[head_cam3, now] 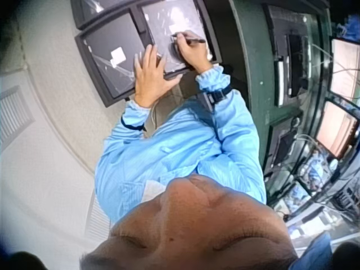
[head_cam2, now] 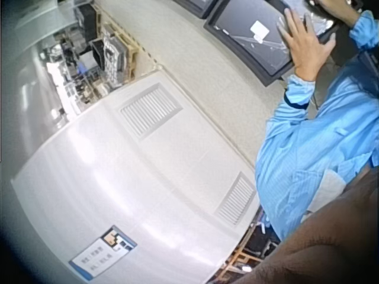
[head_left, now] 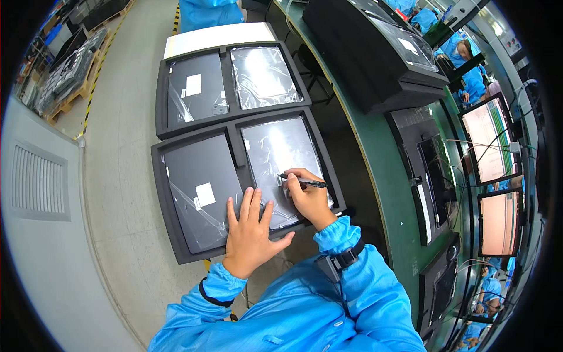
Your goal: Assembling and inspecting electronic tablet screens in a factory environment.
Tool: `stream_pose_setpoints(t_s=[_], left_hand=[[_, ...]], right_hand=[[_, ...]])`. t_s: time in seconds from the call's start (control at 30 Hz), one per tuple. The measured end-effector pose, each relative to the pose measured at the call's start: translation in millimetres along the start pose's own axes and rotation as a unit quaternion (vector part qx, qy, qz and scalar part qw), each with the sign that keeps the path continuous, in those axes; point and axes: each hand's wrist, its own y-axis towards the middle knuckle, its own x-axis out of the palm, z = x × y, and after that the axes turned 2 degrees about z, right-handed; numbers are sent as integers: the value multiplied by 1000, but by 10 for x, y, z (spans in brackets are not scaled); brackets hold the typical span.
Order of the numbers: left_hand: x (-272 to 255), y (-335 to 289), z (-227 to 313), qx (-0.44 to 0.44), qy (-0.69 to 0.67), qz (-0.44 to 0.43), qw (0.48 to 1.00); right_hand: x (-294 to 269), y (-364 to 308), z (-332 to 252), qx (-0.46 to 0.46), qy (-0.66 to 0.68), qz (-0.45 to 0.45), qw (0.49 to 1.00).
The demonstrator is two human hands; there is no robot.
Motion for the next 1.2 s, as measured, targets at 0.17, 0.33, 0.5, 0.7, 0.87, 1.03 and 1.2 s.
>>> stream_pose_setpoints(t_s=[0.17, 0.33, 0.5, 0.7, 0.87, 1.03, 1.2], left_hand=[[24, -44, -39, -6, -4, 21, 1000], [106, -150, -94, -23, -10, 58, 998], [82, -183, -104, 10, -40, -1, 999], [368, -338, -247, 17, -60, -21, 998], [267, -286, -203, 10, -84, -42, 996], [291, -292, -183, -10, -95, -57, 994], [220, -316, -157, -24, -117, -53, 991]], right_hand=[[11, 12, 15, -18, -13, -24, 999], [212, -46, -188, 22, 45, -50, 998], [803, -65, -615, -106, -33, -186, 976], [1073, -34, -549, -190, -93, -208, 955], [1114, -22, -544, -241, -108, -242, 934], [1124, -27, -551, -243, -124, -241, 931], [1133, -70, -560, -246, -124, -246, 929]])
